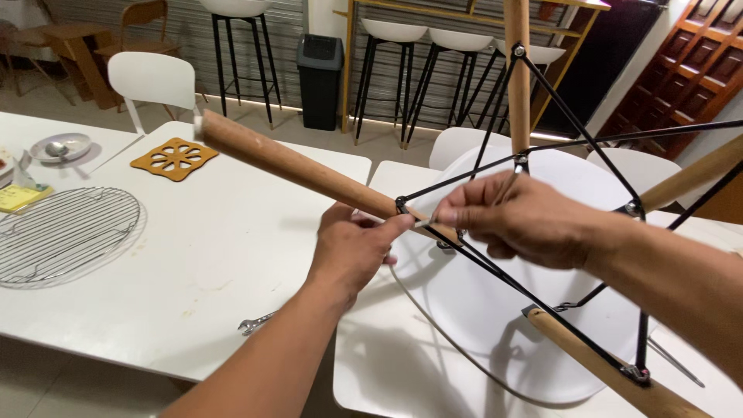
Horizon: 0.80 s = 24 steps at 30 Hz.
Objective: The person disassembles a white chair with wooden legs and a metal frame. They flip the chair upside down, then use a wrench and Allen key to loosen and remove bolts and screws from the leg joints, detaching the legs from the seat.
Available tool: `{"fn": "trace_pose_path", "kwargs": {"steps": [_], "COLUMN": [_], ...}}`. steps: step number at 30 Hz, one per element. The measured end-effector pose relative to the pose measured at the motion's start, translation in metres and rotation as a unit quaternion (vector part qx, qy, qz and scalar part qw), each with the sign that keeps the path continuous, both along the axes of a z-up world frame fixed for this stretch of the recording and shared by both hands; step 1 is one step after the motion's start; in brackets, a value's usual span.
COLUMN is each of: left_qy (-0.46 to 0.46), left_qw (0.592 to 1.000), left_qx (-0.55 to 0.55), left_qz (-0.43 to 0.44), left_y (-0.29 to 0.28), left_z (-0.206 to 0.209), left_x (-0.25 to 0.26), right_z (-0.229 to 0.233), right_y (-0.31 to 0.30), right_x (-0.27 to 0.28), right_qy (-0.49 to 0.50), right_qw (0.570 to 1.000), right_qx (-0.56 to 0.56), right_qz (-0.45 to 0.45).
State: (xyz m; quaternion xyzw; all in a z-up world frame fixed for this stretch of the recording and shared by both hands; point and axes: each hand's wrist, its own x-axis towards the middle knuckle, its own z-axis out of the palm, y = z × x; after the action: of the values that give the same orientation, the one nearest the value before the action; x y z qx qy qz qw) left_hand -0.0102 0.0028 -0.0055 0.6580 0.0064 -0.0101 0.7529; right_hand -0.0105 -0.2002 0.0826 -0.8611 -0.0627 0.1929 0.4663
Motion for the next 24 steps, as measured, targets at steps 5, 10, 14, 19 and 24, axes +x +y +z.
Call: {"fn": "trace_pose_path", "kwargs": {"steps": [5, 10, 14, 19, 24], "left_qy": [0.23, 0.174, 0.138, 0.05, 0.01], "left_qw": [0.952, 0.957, 0.979, 0.921, 0.894], "left_qx": [-0.175, -0.13, 0.026, 0.379, 0.442], "left_qz": [-0.095, -0.193, -0.15, -0.069, -0.076], "left_y": [0.008, 0.013, 0.018, 0.018, 0.009], "left_z": [-0.001, -0.019, -0.053, -0.1, -0.117], "left_x": [-0.021, -0.021, -0.007, -0.001, -0.004], "right_z": [-0.005, -0.004, -0.003, 0.0, -0.001], "right_y": [0.004, 0.027, 0.028, 0.011, 0.003], "right_x": [-0.012, -0.023, -0.023, -0.016, -0.013], "right_qy": [-0.028, -0.047, 0.018, 0.124, 0.161], "right_qw": [0.994, 0.972, 0.966, 0.99, 0.985], "right_qx": [-0.106, -0.232, -0.257, -0.056, -0.024], "right_qz": [0.027, 0.011, -0.002, -0.032, -0.056]}}
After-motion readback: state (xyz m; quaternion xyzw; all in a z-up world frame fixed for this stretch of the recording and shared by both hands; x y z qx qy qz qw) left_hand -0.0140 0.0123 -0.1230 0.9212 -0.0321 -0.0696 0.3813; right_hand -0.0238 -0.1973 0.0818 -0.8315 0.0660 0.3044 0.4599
